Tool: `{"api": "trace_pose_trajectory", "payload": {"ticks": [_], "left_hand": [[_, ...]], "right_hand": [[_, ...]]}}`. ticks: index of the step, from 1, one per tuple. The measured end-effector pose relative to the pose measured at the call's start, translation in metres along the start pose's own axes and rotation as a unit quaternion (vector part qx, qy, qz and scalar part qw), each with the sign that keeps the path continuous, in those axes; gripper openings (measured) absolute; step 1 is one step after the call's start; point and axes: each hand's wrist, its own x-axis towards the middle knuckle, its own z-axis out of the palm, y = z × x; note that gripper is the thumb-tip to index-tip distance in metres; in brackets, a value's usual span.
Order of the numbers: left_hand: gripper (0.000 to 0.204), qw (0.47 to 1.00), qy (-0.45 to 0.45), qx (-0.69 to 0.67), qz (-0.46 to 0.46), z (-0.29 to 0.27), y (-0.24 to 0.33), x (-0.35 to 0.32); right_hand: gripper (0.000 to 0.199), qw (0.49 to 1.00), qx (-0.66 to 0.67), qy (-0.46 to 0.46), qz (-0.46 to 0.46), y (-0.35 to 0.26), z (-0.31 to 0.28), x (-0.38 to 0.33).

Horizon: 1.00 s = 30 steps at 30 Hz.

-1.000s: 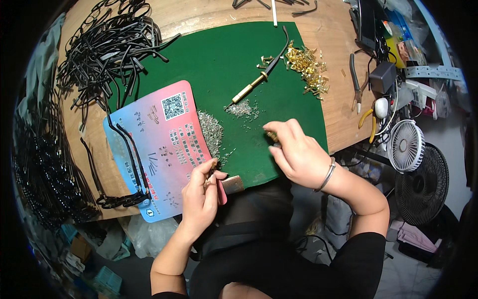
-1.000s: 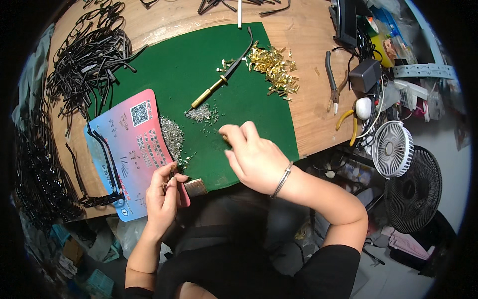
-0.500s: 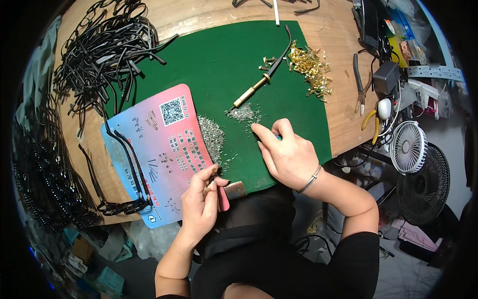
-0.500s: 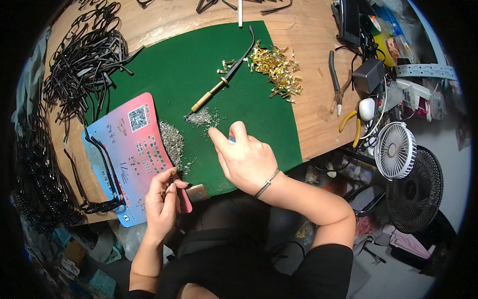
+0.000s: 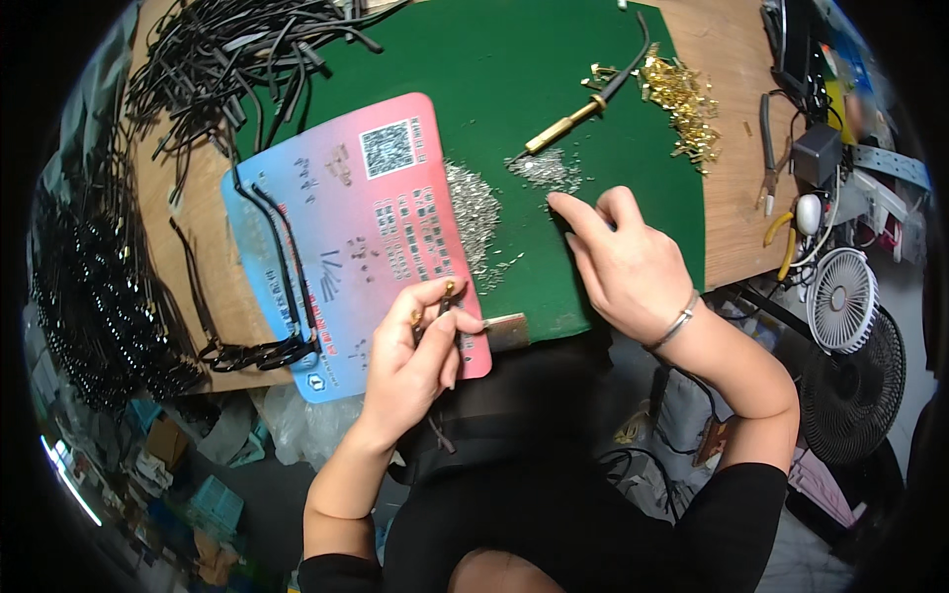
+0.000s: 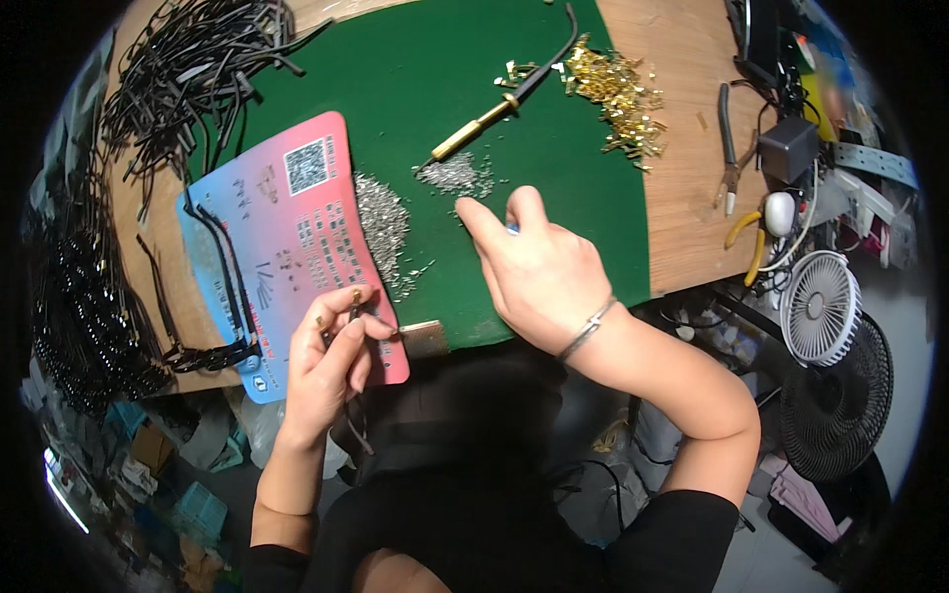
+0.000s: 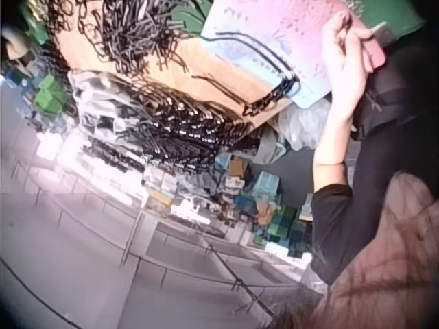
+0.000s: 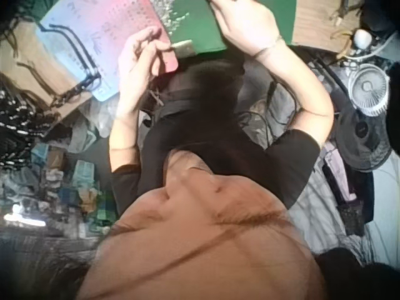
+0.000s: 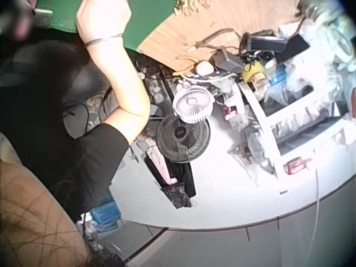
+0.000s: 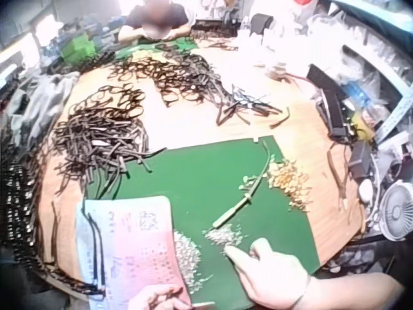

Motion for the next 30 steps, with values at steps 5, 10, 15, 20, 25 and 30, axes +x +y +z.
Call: {"api": "trace_pose_trajectory", "payload": {"ticks": [5, 10, 15, 20, 25, 30], "left_hand": [[0.028, 0.999, 0.019, 0.029, 0.01, 0.006, -0.001, 0.0], [0.027, 0.983, 0.07, 0.156, 0.07, 0.009, -0.014, -0.001], [0.033, 0.952, 0.11, 0.245, 0.149, 0.015, -0.023, 0.0], [0.036, 0.905, 0.129, 0.344, 0.215, 0.017, -0.024, 0.001], [0.04, 0.857, 0.156, 0.397, 0.289, 0.02, -0.032, 0.002], [0.044, 0.851, 0.149, 0.422, 0.275, 0.019, -0.032, 0.001]], "right_hand": [[0.027, 0.951, 0.272, -0.14, -0.038, -0.024, -0.002, -0.012], [0.022, 0.942, 0.282, -0.168, -0.068, -0.044, 0.006, -0.001], [0.021, 0.945, 0.261, -0.187, -0.067, -0.044, 0.002, -0.002], [0.018, 0.949, 0.257, -0.167, -0.071, -0.045, 0.006, -0.005], [0.024, 0.943, 0.279, -0.156, -0.096, -0.041, 0.007, -0.006], [0.032, 0.816, 0.469, -0.323, 0.097, -0.036, 0.002, 0.011]]}}
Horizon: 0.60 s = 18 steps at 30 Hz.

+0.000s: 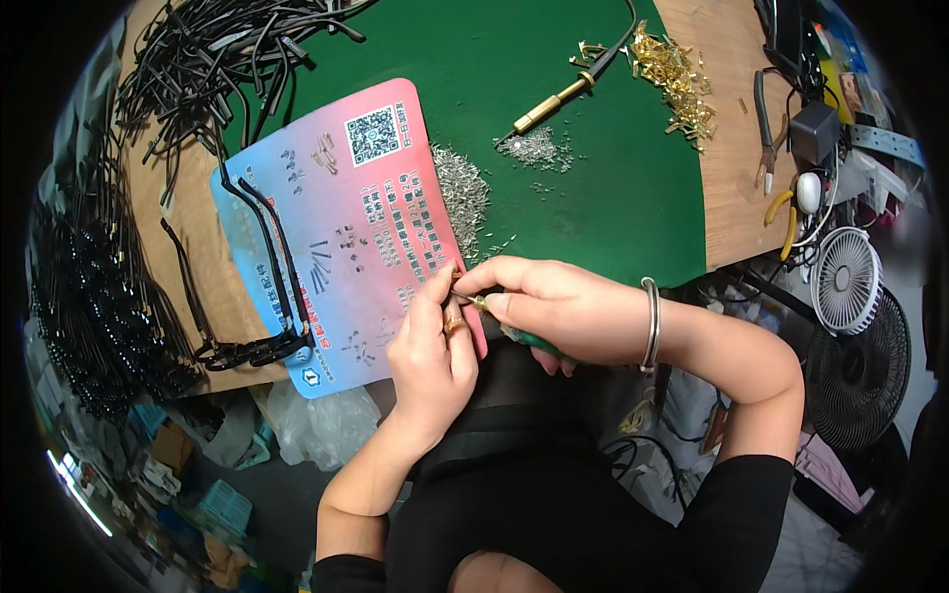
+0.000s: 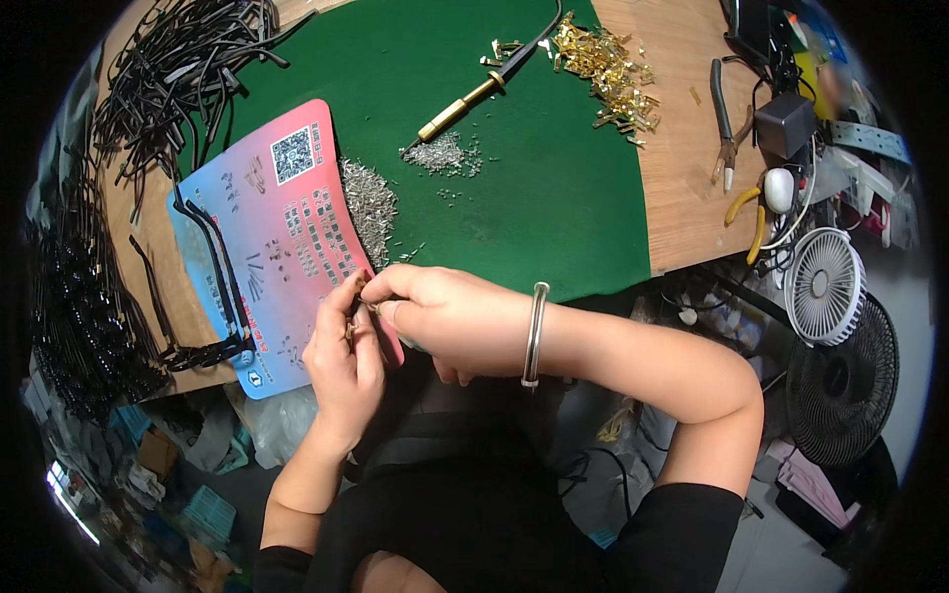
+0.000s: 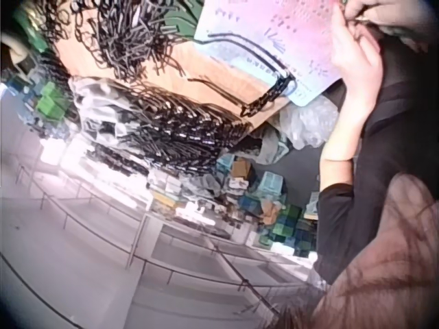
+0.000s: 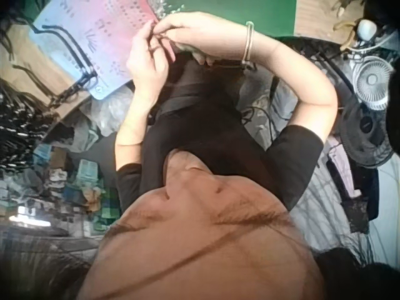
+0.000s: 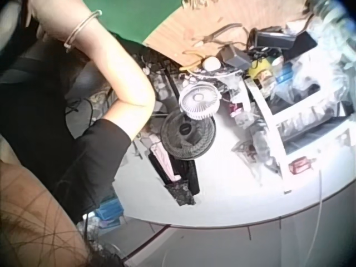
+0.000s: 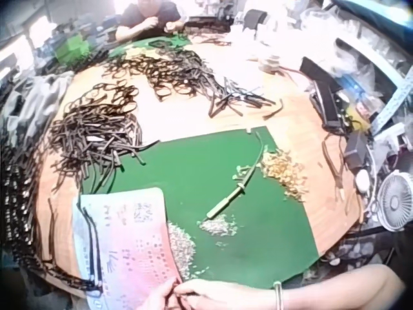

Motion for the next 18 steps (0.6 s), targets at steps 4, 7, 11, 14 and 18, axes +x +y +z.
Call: {"api": "trace_pose_trajectory", "payload": {"ticks": [4, 7, 11, 14, 18], "left_hand": [[0.044, 1.0, 0.005, -0.005, 0.015, 0.0005, -0.0031, 0.0014], [0.043, 1.0, -0.005, -0.013, -0.004, -0.0006, -0.0015, 0.0022], [0.043, 1.0, -0.006, -0.003, 0.015, -0.0025, -0.0026, 0.0054], [0.042, 1.0, -0.008, -0.004, 0.025, -0.0033, -0.0059, 0.006], [0.038, 0.999, -0.037, -0.03, -0.027, -0.0082, -0.0011, 0.007]], "right_hand": [[0.034, 0.982, 0.128, -0.046, 0.132, -0.008, 0.0002, -0.0023], [0.036, 0.984, 0.124, -0.039, 0.125, -0.0075, 0.002, -0.0007], [0.036, 0.986, 0.125, -0.03, 0.111, -0.0073, 0.0041, 0.0021], [0.031, 0.986, 0.098, -0.036, 0.128, -0.0128, 0.0039, 0.0028], [0.029, 0.994, 0.04, -0.016, 0.102, -0.0138, 0.0056, 0.0042]]}}
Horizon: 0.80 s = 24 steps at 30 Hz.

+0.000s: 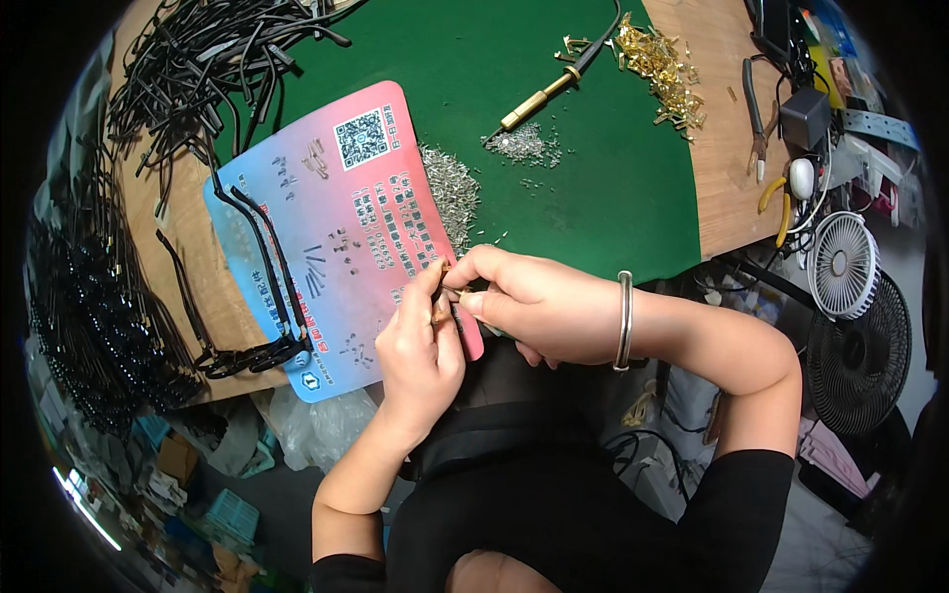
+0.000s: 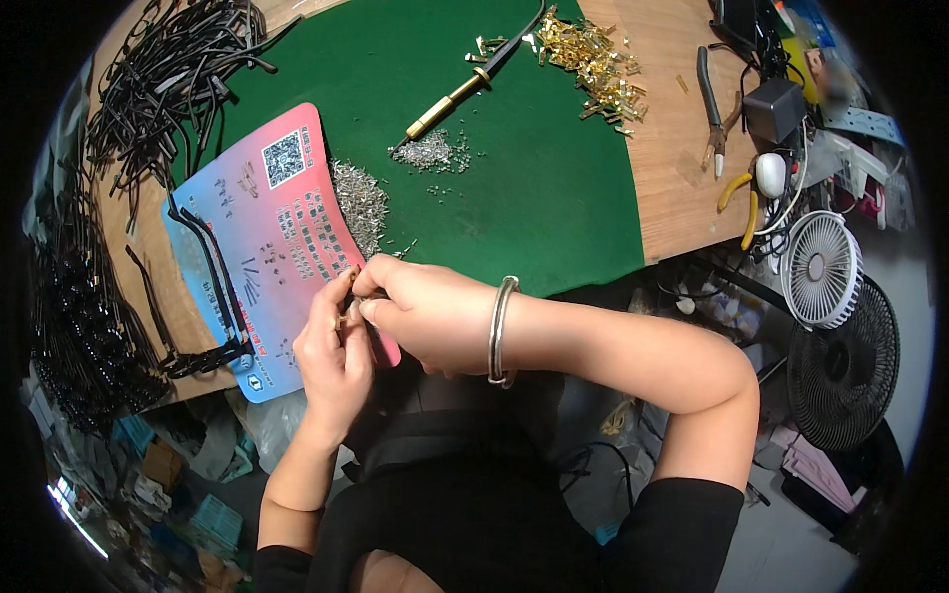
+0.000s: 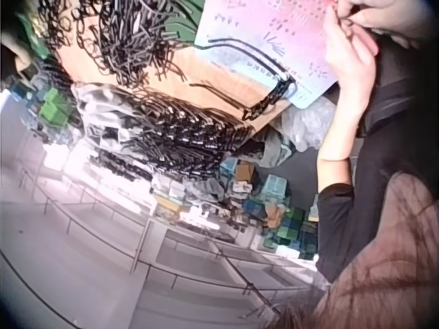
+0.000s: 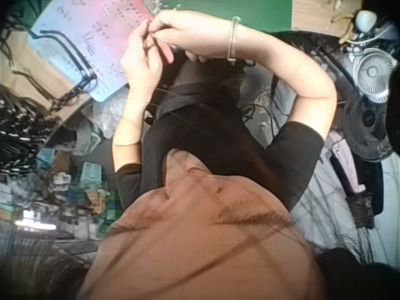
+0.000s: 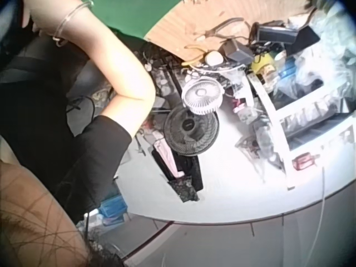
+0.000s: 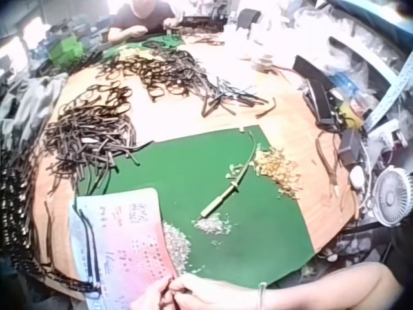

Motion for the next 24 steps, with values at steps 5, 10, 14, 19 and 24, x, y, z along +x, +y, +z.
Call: {"api": "trace_pose_trajectory", "payload": {"ticks": [5, 10, 14, 19, 24], "left_hand": [[0.036, 0.999, -0.02, 0.004, -0.025, -0.003, 0.007, 0.003], [0.035, 0.995, 0.059, -0.065, -0.049, -0.008, -0.002, 0.011], [0.042, 0.989, 0.067, -0.068, 0.115, -0.016, -0.018, 0.028], [0.024, 0.99, 0.021, -0.066, 0.122, -0.032, -0.024, 0.034], [0.031, 0.906, -0.063, -0.398, -0.128, -0.057, -0.023, 0.013]], "right_hand": [[0.029, 0.93, -0.251, 0.146, -0.226, 0.038, 0.015, 0.007], [0.034, 0.907, -0.344, 0.18, -0.163, 0.021, 0.003, -0.031], [0.036, 0.879, -0.358, 0.257, -0.183, 0.037, -0.014, -0.016], [0.03, 0.911, -0.268, 0.215, -0.23, 0.018, -0.023, -0.006], [0.028, 0.813, -0.437, 0.287, -0.256, -0.067, -0.084, 0.04]]}}
